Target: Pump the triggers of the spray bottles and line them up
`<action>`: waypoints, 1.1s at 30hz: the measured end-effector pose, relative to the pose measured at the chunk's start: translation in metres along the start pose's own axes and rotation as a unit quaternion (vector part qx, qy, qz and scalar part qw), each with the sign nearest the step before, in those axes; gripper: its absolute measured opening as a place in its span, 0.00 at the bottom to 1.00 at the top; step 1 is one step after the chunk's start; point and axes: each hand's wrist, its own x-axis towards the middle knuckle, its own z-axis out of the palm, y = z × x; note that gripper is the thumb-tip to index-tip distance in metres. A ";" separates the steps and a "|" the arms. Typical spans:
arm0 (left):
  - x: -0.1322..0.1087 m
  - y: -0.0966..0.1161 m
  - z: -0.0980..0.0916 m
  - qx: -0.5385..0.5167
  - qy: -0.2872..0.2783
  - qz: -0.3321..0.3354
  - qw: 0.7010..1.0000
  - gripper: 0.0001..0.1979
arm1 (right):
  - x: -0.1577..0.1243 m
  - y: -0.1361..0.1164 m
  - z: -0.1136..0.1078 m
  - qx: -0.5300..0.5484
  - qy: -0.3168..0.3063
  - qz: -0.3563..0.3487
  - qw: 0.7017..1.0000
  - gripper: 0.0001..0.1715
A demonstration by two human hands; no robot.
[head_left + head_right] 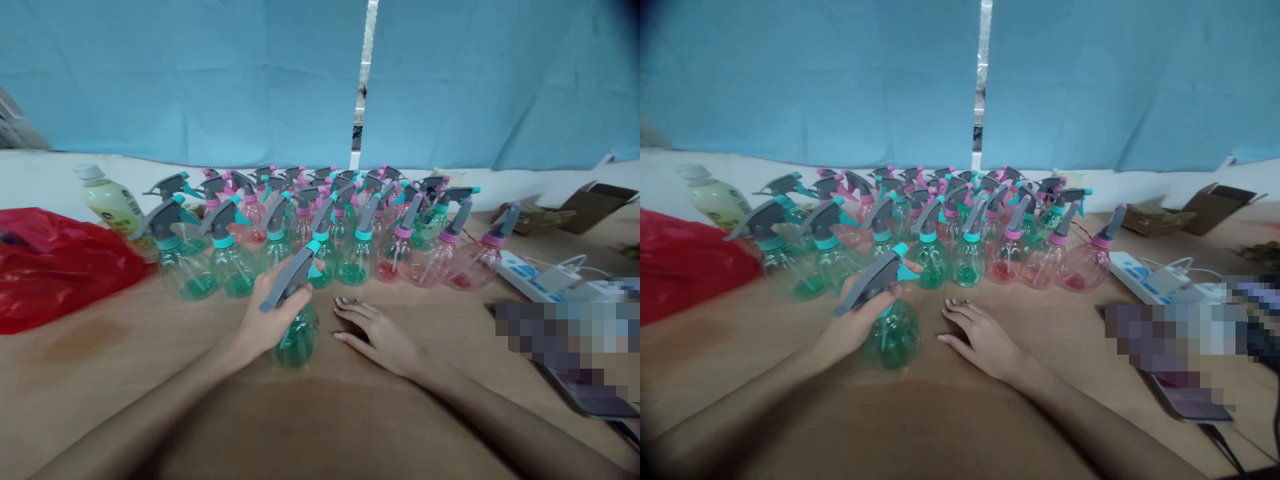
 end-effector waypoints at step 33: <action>0.001 -0.001 -0.001 0.021 0.011 0.015 1.000 0.14 | -0.001 0.000 0.000 0.018 0.018 -0.006 1.000 0.28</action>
